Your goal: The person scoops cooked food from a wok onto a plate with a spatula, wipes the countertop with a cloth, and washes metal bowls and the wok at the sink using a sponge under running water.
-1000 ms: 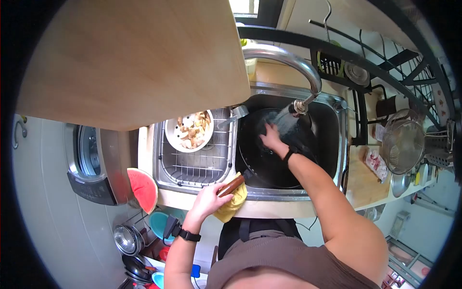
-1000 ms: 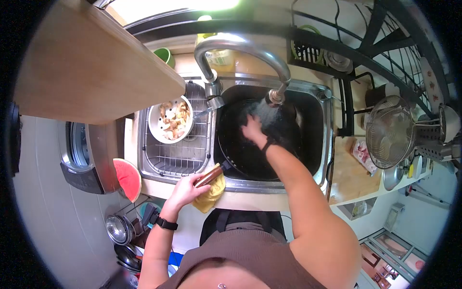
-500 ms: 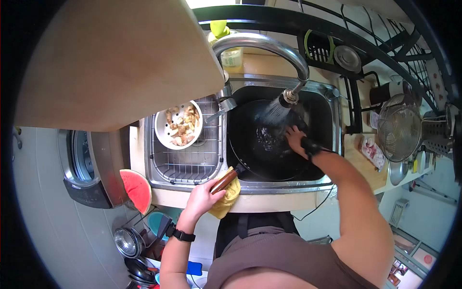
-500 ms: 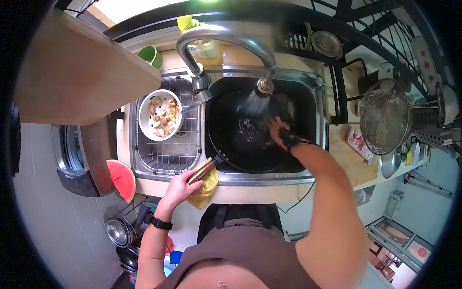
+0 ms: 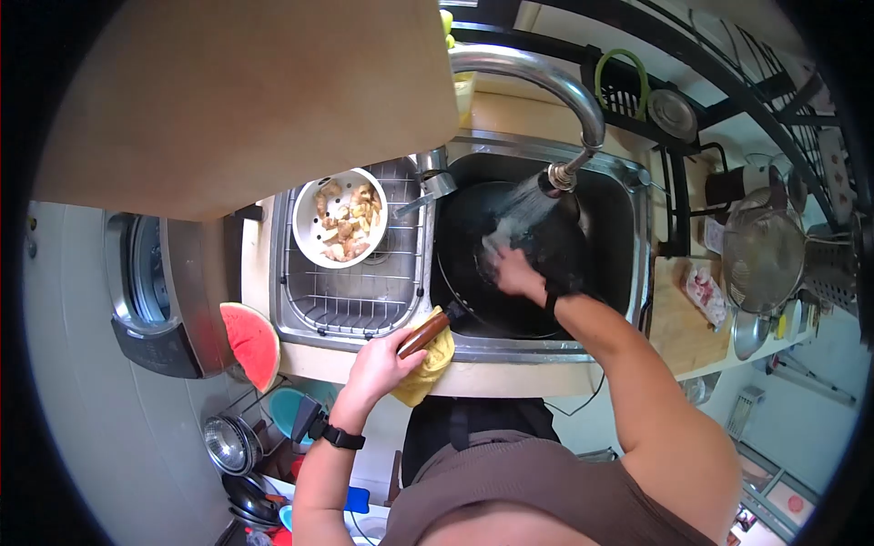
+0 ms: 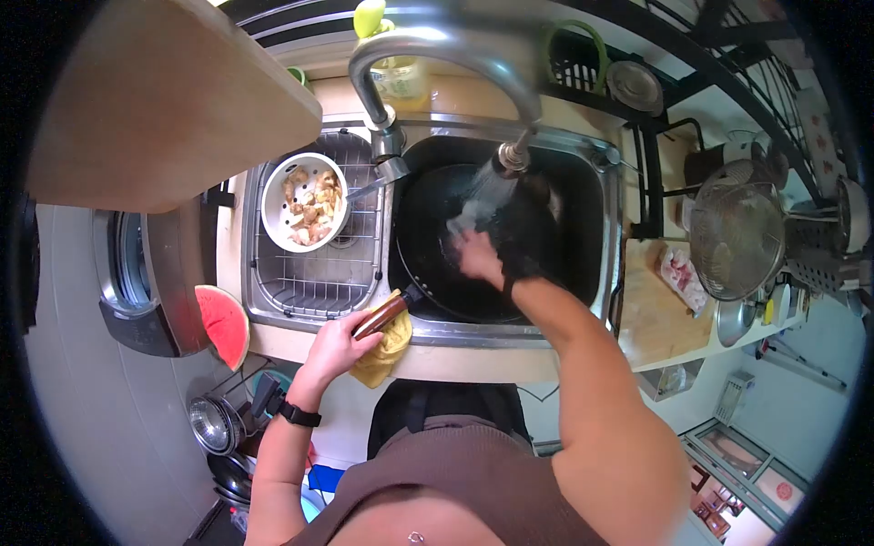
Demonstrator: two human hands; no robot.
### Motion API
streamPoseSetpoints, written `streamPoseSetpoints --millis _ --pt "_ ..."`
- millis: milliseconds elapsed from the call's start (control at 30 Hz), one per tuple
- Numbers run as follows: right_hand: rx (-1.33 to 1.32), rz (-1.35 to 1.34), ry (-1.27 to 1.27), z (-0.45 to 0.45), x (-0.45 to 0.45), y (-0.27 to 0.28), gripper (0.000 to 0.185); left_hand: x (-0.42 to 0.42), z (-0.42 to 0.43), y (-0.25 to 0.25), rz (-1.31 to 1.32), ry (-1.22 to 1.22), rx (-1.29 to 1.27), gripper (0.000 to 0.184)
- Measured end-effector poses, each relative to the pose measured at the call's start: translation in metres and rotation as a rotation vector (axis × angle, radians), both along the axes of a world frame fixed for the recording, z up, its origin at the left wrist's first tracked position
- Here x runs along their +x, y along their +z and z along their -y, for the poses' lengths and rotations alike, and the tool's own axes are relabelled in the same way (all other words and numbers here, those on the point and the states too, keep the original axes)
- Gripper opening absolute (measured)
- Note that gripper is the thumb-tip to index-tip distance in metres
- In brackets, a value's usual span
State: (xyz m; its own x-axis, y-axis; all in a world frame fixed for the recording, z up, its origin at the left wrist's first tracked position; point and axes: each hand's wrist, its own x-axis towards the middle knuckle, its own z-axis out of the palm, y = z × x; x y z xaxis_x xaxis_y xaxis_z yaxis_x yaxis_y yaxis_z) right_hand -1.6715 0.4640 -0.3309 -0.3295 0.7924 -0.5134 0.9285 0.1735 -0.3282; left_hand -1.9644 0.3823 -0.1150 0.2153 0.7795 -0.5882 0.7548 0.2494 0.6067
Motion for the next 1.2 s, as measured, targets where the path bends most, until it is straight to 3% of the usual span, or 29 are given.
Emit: streamPoseSetpoints --millis 67,133,233,300,333,400,500,600,667,767,800,867,900,967,1000,1067,1133,1200 --pt "0.104 -0.357 0.148 0.023 -0.008 0.016 0.044 -0.002 0.003 -0.005 0.028 0.012 0.033 0.04" --pt "-0.058 -0.188 0.286 0.025 0.018 0.046 0.047 -0.002 0.003 -0.004 0.026 -0.008 0.036 0.042" --pt "0.0 -0.014 0.115 0.019 0.015 0.044 0.05 0.001 -0.001 0.0 0.015 -0.016 0.023 0.041" --pt "-0.149 0.032 0.106 0.009 -0.012 0.049 0.057 -0.001 0.002 -0.003 0.01 -0.002 0.027 0.039" --pt "-0.111 -0.104 0.257 0.016 -0.011 0.043 0.055 -0.003 0.0 -0.003 -0.001 -0.007 0.026 0.039" --pt "-0.163 -0.205 0.17 0.024 -0.002 0.045 0.051 -0.002 0.002 -0.005 0.01 -0.011 0.06 0.038" --pt "-0.024 0.016 0.059 0.001 -0.005 0.042 0.049 0.003 0.002 -0.001 -0.003 -0.01 -0.001 0.04" --pt "-0.102 -0.088 0.119 0.022 -0.007 0.044 0.05 -0.002 0.002 -0.006 -0.013 -0.022 0.064 0.041" --pt "-0.069 -0.149 0.206 0.03 -0.003 0.042 0.041 -0.001 0.003 -0.007 -0.004 -0.017 0.06 0.04" --pt "0.108 0.019 -0.05 0.002 0.008 0.019 0.039 0.001 0.001 -0.003 -0.028 -0.022 0.04 0.041" --pt "0.202 -0.097 -0.452 -0.009 0.012 -0.029 0.041 0.002 0.001 -0.001 -0.015 -0.022 0.047 0.042" --pt "0.265 0.338 -0.285 -0.03 0.013 -0.023 0.046 0.0 0.002 -0.003 -0.028 -0.026 0.082 0.043" --pt "0.261 0.336 -0.289 -0.041 0.009 -0.023 0.046 0.0 0.002 -0.004 -0.032 -0.027 0.082 0.043" --pt "0.322 -0.016 -0.585 -0.061 -0.009 -0.025 0.053 0.0 0.001 -0.005 -0.021 -0.026 0.078 0.043" --pt "0.319 -0.013 -0.584 -0.065 -0.019 -0.026 0.053 0.0 0.002 -0.005 -0.009 -0.022 0.075 0.043" --pt "0.21 -0.589 -0.651 -0.069 -0.043 -0.028 0.056 0.002 -0.001 -0.005 -0.006 -0.012 0.061 0.042" --pt "-0.379 -0.955 -0.744 -0.048 -0.059 0.034 0.054 0.002 0.001 -0.005 -0.001 -0.018 0.044 0.042" --pt "-0.757 -0.904 -0.587 -0.02 -0.048 0.082 0.053 0.002 0.0 -0.008 -0.012 -0.017 0.029 0.041"
